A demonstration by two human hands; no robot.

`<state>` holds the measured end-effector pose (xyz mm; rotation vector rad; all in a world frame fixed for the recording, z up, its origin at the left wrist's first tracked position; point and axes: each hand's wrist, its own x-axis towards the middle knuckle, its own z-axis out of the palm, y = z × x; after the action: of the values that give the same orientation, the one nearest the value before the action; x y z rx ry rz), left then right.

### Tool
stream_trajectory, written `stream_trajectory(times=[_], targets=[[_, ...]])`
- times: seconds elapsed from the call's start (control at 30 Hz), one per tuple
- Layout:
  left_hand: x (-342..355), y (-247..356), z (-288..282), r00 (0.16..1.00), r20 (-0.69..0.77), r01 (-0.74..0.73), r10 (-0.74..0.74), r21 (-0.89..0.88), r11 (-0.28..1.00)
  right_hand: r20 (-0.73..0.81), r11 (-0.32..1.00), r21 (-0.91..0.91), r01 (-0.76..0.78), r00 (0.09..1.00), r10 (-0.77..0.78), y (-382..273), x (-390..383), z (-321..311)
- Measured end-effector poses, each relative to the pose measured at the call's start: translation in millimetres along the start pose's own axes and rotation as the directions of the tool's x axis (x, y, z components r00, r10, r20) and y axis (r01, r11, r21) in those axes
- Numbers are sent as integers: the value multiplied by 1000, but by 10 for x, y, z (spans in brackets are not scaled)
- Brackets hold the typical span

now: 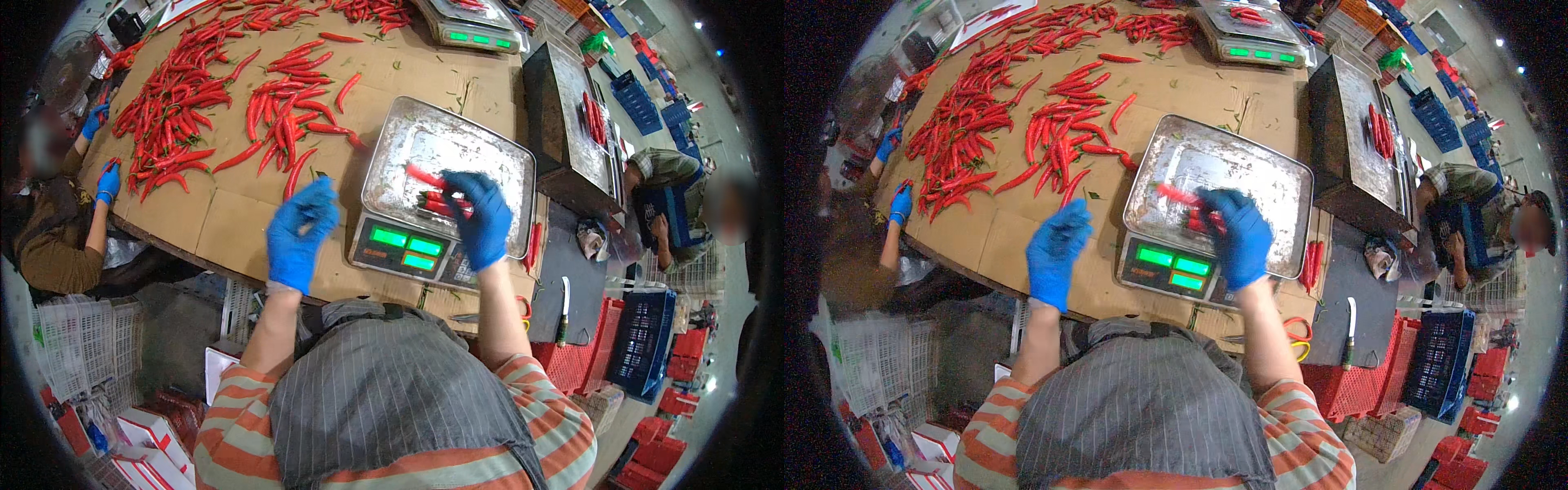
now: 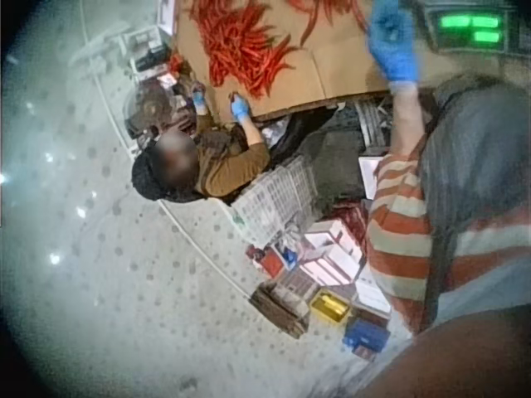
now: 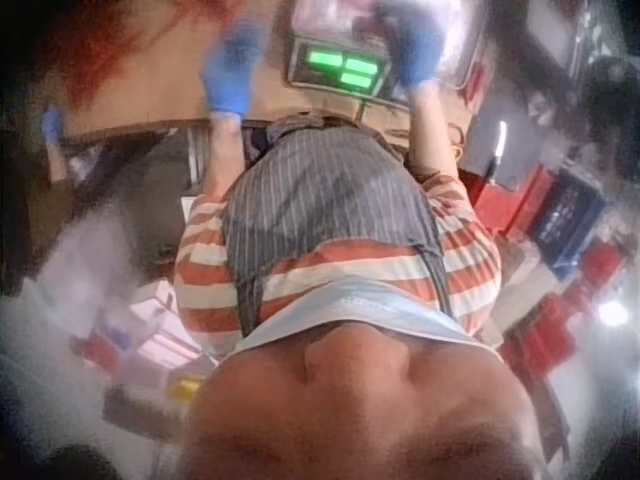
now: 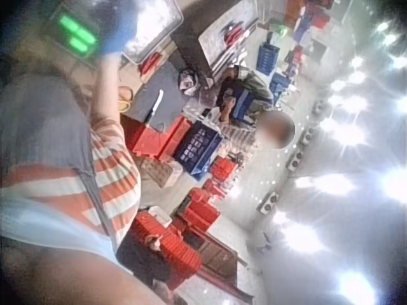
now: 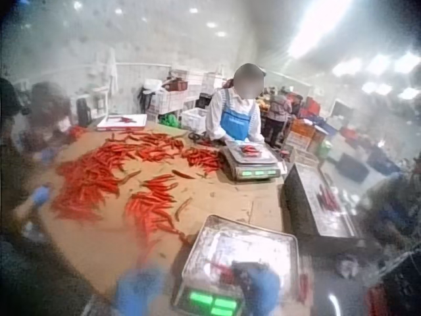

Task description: The person sorts red chili peppers on a table, places them on a digital scale, and transfers them into a white styrofoam box. The person wears blue gloves and works alongside other workers in a warehouse setting.

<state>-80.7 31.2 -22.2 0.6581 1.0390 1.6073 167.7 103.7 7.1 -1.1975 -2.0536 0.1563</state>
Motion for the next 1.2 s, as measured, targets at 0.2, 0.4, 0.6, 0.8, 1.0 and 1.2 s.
stream_trajectory(times=[0.2,0.4,0.6,0.8,1.0,1.2], targets=[[490,-258,-645,947,-174,-96,270,650,754,355,973,-133,-186,908,222,690,136,-73],[835,-684,-1055,950,-49,-78,308,919,387,445,973,-151,-173,867,223,659,48,-155],[961,-791,-1027,962,-105,53,252,978,203,286,964,20,-264,926,247,536,-66,-188],[614,-502,-745,983,-173,40,61,524,851,116,943,215,-253,966,232,133,-190,-246],[-27,-3,35,964,203,78,-170,397,915,439,522,695,-494,867,236,-365,-177,151],[-191,240,157,959,258,39,-118,292,956,503,100,819,-566,790,350,-533,-176,182]])
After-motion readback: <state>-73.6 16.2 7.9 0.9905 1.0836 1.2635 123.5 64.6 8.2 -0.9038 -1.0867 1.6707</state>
